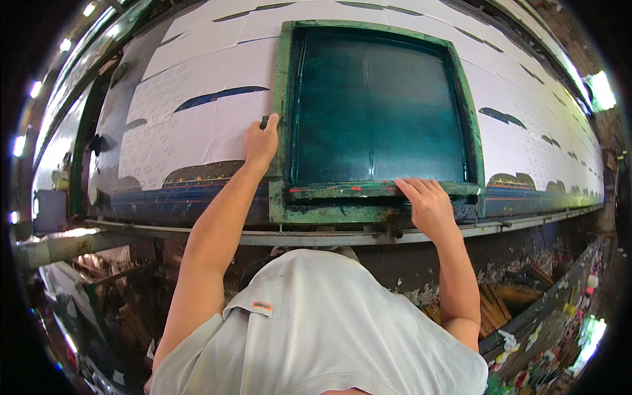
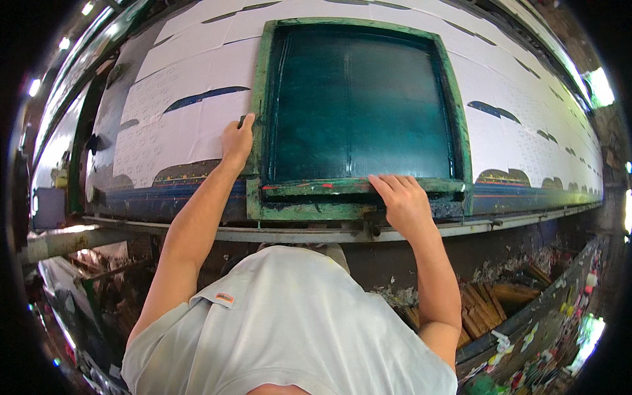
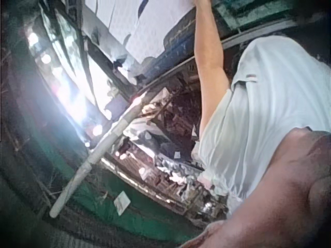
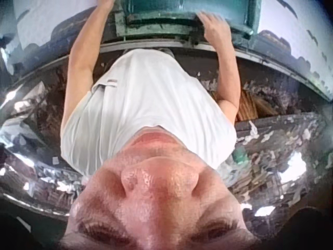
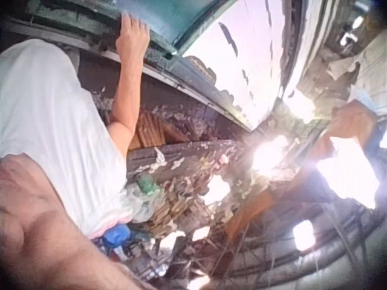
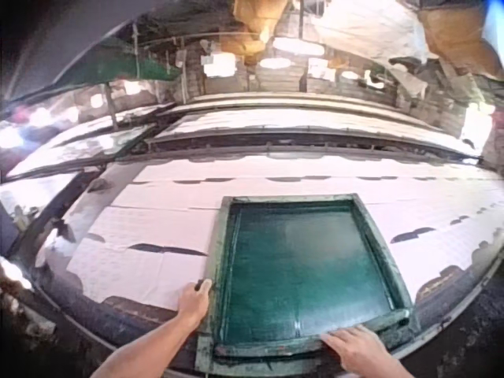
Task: The person cleans a green screen printing frame by hand, then pours green ink into it and spreads the ink evenly across the mesh using a squeegee. The frame is placed on a workbench with printed fabric underneath.
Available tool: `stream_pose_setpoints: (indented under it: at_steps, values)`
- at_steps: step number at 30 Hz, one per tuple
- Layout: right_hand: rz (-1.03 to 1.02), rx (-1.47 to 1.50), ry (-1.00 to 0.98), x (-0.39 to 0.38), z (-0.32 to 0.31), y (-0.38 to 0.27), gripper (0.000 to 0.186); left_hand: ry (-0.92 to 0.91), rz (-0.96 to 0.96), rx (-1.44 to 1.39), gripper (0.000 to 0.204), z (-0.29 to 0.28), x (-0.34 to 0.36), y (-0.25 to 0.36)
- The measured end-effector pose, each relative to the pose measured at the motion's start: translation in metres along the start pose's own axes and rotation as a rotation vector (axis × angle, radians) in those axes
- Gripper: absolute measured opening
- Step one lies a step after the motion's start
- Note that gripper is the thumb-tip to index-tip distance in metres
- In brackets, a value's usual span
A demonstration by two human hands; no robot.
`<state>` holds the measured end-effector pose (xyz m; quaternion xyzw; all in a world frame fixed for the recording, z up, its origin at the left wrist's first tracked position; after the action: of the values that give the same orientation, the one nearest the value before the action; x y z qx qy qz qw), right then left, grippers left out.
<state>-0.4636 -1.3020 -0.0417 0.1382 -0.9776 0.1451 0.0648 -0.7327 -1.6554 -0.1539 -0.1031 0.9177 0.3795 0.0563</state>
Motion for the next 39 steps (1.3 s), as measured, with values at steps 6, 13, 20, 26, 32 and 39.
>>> stream_pose_setpoints:
  at_steps: [6,13,20,26,32,39]
  values:
    - [0.176,0.07,-0.299,0.041,0.017,0.017,0.045,0.033,0.027,0.021,0.067,0.001,0.003,0.002]
    - [0.248,0.087,-0.256,0.013,0.012,-0.005,0.043,0.123,0.143,0.042,0.053,0.002,-0.009,0.015]
    - [0.122,0.006,0.002,0.008,0.036,-0.014,0.046,0.095,0.179,0.151,0.043,0.007,-0.006,0.011]
    - [0.052,-0.1,0.17,0.063,0.05,0.035,0.051,0.116,0.206,0.147,0.042,0.005,-0.003,0.014]
    - [0.038,-0.102,0.161,0.165,0.06,0.107,0.052,0.174,0.203,0.175,0.042,0.013,0.006,0.002]
    - [0.023,-0.111,0.201,0.279,0.07,0.192,0.043,0.208,0.183,0.256,0.041,0.007,-0.006,0.007]
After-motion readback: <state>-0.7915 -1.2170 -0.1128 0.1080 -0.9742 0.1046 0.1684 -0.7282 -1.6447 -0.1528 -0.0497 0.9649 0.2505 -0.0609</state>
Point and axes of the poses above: each hand's wrist, its own x-axis towards the middle knuckle, its own z-axis out of the palm, y = z × x, the point moved 5 cm from there along x, towards the middle knuckle, and after that the axes turned 4 degrees about x, right-handed, at the moved point
